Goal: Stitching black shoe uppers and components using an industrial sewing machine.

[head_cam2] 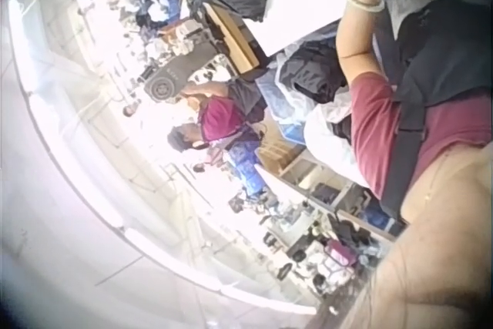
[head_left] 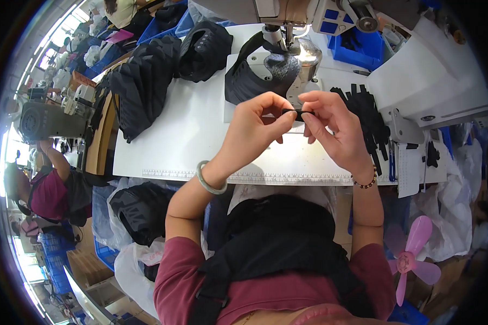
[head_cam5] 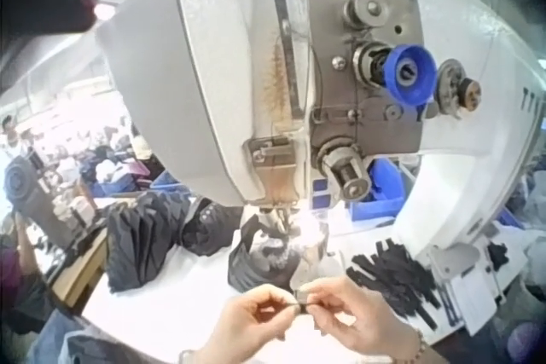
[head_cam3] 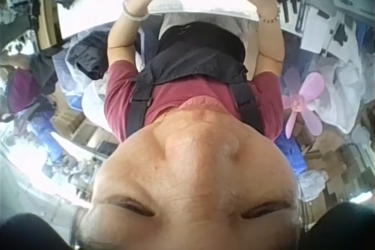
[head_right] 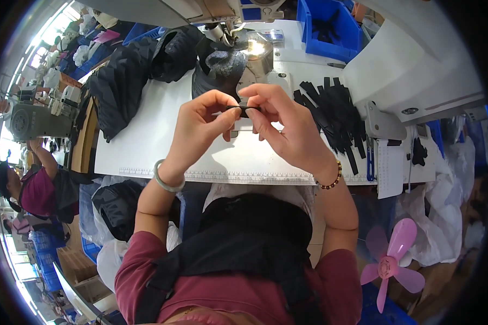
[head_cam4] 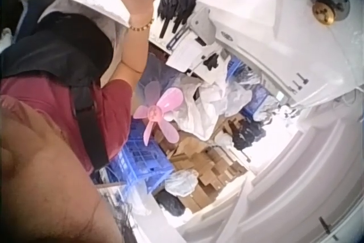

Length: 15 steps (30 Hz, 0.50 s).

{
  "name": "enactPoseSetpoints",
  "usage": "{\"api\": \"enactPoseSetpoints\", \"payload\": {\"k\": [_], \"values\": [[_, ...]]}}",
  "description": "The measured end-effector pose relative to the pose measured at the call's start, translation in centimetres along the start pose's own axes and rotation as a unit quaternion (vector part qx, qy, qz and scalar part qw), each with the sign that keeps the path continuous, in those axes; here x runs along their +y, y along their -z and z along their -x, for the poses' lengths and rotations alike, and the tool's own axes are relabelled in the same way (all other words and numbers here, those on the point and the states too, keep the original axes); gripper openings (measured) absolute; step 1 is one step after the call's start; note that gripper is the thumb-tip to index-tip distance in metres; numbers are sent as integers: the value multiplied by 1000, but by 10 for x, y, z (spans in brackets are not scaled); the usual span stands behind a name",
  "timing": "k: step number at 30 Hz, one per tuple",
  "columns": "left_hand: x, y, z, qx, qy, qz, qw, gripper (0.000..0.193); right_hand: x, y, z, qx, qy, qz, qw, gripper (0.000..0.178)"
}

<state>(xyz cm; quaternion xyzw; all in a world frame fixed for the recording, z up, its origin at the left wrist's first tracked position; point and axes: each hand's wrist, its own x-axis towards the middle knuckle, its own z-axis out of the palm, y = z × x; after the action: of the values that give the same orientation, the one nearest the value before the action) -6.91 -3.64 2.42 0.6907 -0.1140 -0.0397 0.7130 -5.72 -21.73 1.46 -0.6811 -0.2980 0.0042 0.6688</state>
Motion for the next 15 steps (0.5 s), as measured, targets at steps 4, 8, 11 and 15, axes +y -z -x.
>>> {"api": "enactPoseSetpoints", "payload": {"k": [4, 8, 11, 15], "values": [[8, 4, -3, 1, 1, -35, 999, 12, -5, 8, -5, -8, 94, 187, 978, 27], [13, 9, -3, -43, 20, -9, 999, 12, -10, 9, -7, -24, 127, 246, 961, 24], [19, 12, -7, -71, 33, -25, 997, 13, -11, 10, -8, -26, 128, 250, 959, 24], [31, 25, -10, -29, -6, -58, 998, 12, -13, -4, -10, 30, 144, 221, 964, 25]]}}
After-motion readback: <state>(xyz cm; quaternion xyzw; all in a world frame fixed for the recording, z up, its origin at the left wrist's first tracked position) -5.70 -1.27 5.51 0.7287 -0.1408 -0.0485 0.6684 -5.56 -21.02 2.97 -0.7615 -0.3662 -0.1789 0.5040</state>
